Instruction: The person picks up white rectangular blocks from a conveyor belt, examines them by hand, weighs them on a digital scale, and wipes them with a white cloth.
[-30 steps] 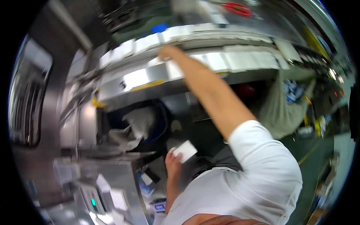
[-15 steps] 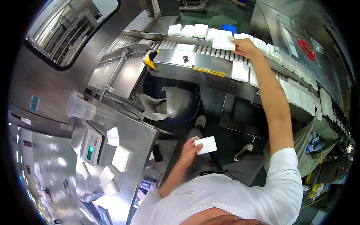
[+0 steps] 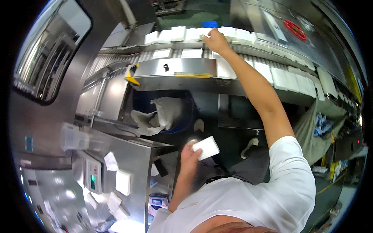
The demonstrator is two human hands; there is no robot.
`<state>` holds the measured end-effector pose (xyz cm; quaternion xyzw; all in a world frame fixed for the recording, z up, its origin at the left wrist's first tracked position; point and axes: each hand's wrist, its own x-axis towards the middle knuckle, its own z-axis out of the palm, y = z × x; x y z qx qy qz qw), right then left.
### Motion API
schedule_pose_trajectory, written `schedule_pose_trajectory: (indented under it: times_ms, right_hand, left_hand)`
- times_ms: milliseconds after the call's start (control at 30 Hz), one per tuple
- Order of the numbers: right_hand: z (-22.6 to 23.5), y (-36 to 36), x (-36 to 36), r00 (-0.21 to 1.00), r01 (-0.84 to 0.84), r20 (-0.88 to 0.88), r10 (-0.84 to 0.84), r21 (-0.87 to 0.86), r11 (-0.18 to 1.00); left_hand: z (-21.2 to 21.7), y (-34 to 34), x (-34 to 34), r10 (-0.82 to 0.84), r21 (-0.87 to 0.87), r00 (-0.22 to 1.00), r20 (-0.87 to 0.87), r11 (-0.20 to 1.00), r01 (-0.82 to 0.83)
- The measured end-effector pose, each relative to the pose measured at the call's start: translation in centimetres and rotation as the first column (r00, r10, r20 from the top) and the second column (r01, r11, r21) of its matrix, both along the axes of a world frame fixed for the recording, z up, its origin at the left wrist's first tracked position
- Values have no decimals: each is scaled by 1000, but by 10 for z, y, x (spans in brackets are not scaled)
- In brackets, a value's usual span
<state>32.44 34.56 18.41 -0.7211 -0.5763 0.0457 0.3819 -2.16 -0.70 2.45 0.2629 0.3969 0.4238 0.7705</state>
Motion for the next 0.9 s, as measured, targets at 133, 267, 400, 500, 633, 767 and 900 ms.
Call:
schedule_pose_trajectory:
  times_ms: [133, 267, 400, 500, 633, 767, 900]
  right_hand:
    - [11, -102, 14, 962, -239, -137, 237, -2, 971]
    - [35, -227, -18, 764, -636, -391, 513, -319, 703]
    - [13, -303, -22, 548, -788, -676, 493, -219, 576]
    - [12, -320, -18, 469, -764, -775, 424, -116, 634]
    - [-2, -324, -15, 463, -651, -769, 440, 42, 758]
    - [14, -330, 3, 492, -633, -781, 384, -18, 774]
    - [20, -313, 20, 591, -614, -702, 397, -72, 786]
  left_hand:
    - [30, 20, 16, -5, 114, 998, 66, 994, -2]
    - [70, 46, 41, 23, 287, 998, 67, 957, -41]
    - [111, 62, 80, -38, 422, 998, 45, 906, 15]
    - [121, 63, 98, -16, 538, 996, -83, 841, 58]
    - [137, 64, 110, 17, 527, 990, -141, 848, 60]
    - [136, 72, 123, -11, 536, 976, -217, 834, 129]
    - [130, 77, 138, -30, 509, 999, -18, 860, 35]
